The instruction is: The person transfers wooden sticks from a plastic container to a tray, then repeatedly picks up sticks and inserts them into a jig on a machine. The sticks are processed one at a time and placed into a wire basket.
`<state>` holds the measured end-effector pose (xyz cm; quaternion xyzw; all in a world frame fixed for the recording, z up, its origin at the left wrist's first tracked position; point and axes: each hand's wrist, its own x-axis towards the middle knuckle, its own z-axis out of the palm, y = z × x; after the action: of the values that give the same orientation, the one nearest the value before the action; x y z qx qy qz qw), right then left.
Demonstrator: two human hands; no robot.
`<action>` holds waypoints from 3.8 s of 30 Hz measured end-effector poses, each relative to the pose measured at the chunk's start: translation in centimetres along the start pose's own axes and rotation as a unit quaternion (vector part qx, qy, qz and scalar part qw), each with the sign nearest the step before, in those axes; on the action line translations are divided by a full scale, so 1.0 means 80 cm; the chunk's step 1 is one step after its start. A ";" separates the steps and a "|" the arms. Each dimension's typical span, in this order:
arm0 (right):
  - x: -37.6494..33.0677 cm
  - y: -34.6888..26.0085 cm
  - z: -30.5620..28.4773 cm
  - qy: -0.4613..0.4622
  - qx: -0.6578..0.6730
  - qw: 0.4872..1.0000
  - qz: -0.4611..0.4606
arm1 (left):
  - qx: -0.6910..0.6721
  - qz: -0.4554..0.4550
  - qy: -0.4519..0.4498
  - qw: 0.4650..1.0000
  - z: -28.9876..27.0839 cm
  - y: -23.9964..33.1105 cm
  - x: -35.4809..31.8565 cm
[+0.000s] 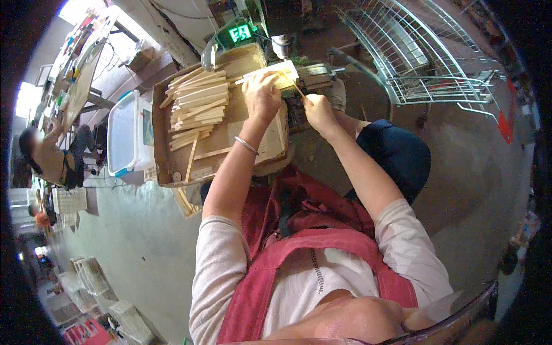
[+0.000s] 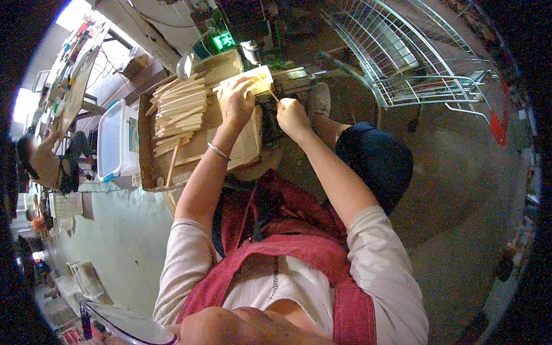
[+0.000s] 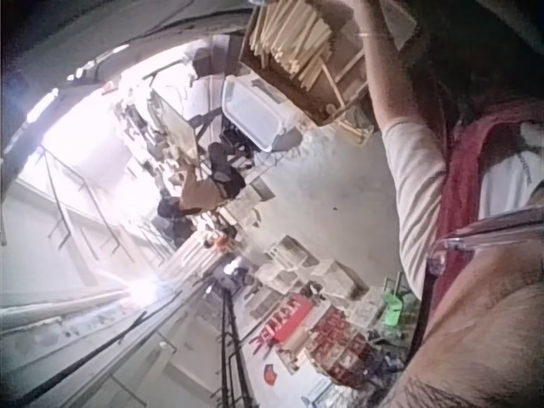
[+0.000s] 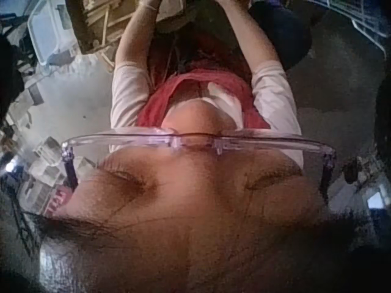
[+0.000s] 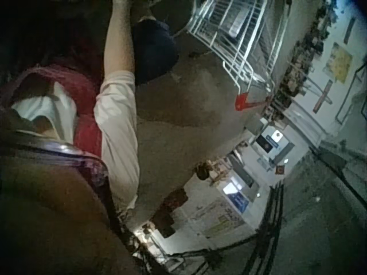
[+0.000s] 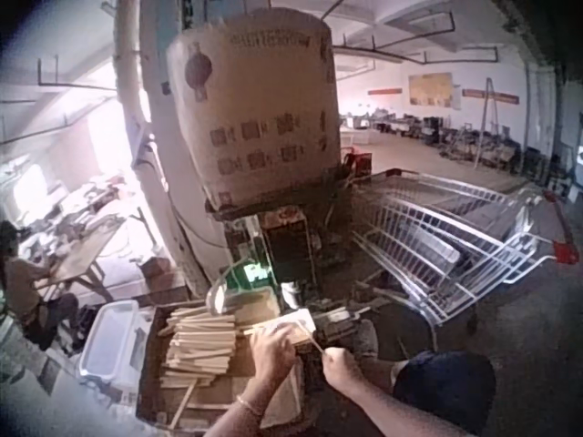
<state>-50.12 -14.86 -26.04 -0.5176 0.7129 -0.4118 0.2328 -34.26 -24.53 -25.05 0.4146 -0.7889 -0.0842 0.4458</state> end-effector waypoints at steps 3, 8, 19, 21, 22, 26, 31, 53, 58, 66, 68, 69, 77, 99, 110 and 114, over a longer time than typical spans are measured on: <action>0.003 0.012 0.003 0.007 0.018 1.000 -0.019 | -0.411 -0.388 0.107 0.818 -0.002 0.001 -0.009; -0.003 0.014 0.007 0.018 0.025 0.999 -0.011 | -0.594 -0.573 0.132 0.549 -0.009 -0.032 -0.002; -0.055 -0.016 -0.015 -0.031 0.184 0.973 0.138 | -0.616 -0.524 0.193 0.556 -0.025 -0.023 -0.012; -0.069 -0.028 -0.021 -0.062 0.179 0.969 0.159 | -0.555 -0.453 0.238 0.656 -0.062 0.015 -0.015; -0.072 -0.033 -0.021 -0.078 0.178 0.966 0.169 | -0.521 -0.394 0.252 0.714 -0.075 0.023 -0.021; -0.057 -0.061 -0.018 -0.081 0.223 0.947 0.218 | -0.270 -0.188 0.212 0.920 -0.126 0.051 -0.047; -0.041 -0.067 -0.022 -0.251 0.279 0.900 0.219 | -0.062 -0.086 0.208 0.972 -0.175 0.069 -0.073; -0.079 -0.165 -0.035 -0.339 0.306 0.889 -0.025 | -0.334 -0.180 -0.004 0.925 -0.212 0.100 -0.074; -0.088 -0.177 -0.037 -0.230 0.426 0.872 0.073 | -0.464 -0.254 -0.021 0.848 -0.194 0.112 -0.097; -0.087 -0.150 -0.013 -0.156 0.504 0.822 0.213 | -0.383 -0.372 -0.092 0.841 -0.184 0.105 -0.138; -0.087 -0.127 -0.026 -0.140 0.416 0.864 0.245 | -0.389 -0.374 -0.077 0.839 -0.183 0.090 -0.143; -0.087 -0.109 -0.028 -0.104 0.359 0.898 0.233 | -0.382 -0.371 -0.077 0.843 -0.185 0.086 -0.142; -0.061 -0.041 -0.010 -0.098 0.184 0.963 0.170 | -0.404 -0.384 -0.061 0.828 -0.184 0.078 -0.147; -0.028 -0.101 -0.003 -0.086 0.349 0.889 0.286 | -0.303 -0.363 -0.144 0.869 -0.204 0.029 -0.101; -0.039 -0.066 -0.050 -0.075 0.086 0.993 0.019 | -0.296 -0.347 -0.368 0.810 -0.117 -0.044 0.004; -0.029 -0.048 -0.049 -0.074 0.057 0.995 0.031 | -0.319 -0.397 -0.392 0.766 -0.091 -0.059 0.023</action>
<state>-50.18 -11.85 -20.95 -0.5100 0.6848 -0.4052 0.3269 -26.39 -27.18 -21.95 0.4552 -0.5880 -0.6557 0.1309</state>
